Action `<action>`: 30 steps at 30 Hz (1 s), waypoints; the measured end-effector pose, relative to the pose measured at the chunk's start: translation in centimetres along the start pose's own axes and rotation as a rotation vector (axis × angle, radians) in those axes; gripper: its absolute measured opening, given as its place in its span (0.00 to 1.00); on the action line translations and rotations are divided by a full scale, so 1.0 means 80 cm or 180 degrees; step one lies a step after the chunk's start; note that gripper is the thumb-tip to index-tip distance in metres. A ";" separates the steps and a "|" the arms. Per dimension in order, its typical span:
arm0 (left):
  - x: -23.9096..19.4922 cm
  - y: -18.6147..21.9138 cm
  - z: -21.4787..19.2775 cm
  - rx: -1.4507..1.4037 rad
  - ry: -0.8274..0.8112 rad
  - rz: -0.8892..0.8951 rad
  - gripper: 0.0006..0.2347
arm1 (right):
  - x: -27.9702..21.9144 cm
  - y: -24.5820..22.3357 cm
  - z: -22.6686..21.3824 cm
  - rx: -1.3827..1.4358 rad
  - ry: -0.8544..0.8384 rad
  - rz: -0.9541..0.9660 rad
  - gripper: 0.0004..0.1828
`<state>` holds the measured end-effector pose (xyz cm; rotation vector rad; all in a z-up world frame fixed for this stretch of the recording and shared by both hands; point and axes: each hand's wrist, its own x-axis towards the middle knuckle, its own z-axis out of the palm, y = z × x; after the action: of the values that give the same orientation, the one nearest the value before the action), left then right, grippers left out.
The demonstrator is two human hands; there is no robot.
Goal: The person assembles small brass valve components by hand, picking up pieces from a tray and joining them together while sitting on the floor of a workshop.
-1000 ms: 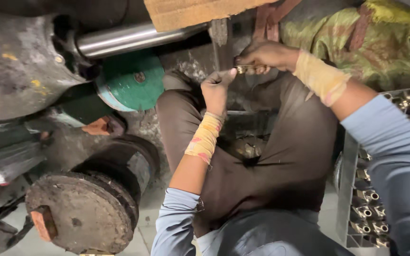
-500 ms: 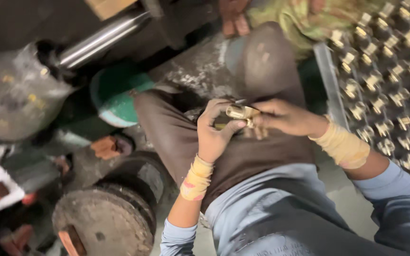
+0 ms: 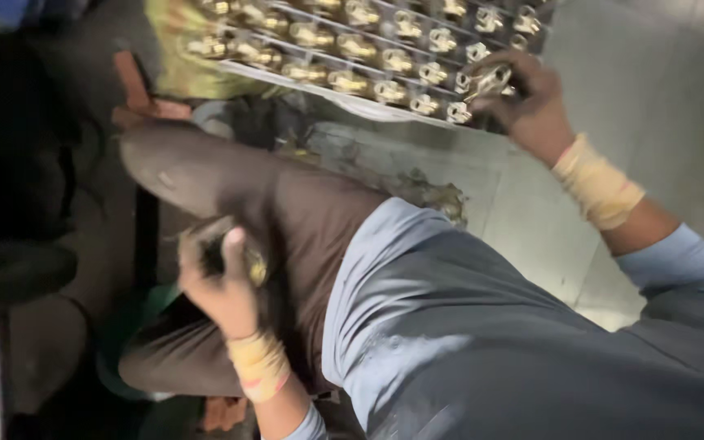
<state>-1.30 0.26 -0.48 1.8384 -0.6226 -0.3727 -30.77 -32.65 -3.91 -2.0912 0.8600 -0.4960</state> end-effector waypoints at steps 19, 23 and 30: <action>-0.001 -0.032 -0.045 -0.0198 0.0453 -0.0468 0.08 | -0.072 0.181 0.015 -0.0669 0.0814 0.0386 0.25; -0.001 -0.035 -0.045 -0.0459 0.0481 -0.0454 0.07 | -0.042 0.185 0.018 -0.0601 0.0669 0.0431 0.26; 0.002 -0.036 -0.046 -0.0041 0.0368 -0.0329 0.05 | 0.043 0.049 -0.015 0.1930 0.0095 0.0792 0.17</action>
<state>1.43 3.74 -1.95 1.8698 -0.4462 -0.3352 -30.67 -37.47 -6.13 -1.4091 0.8434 -0.5692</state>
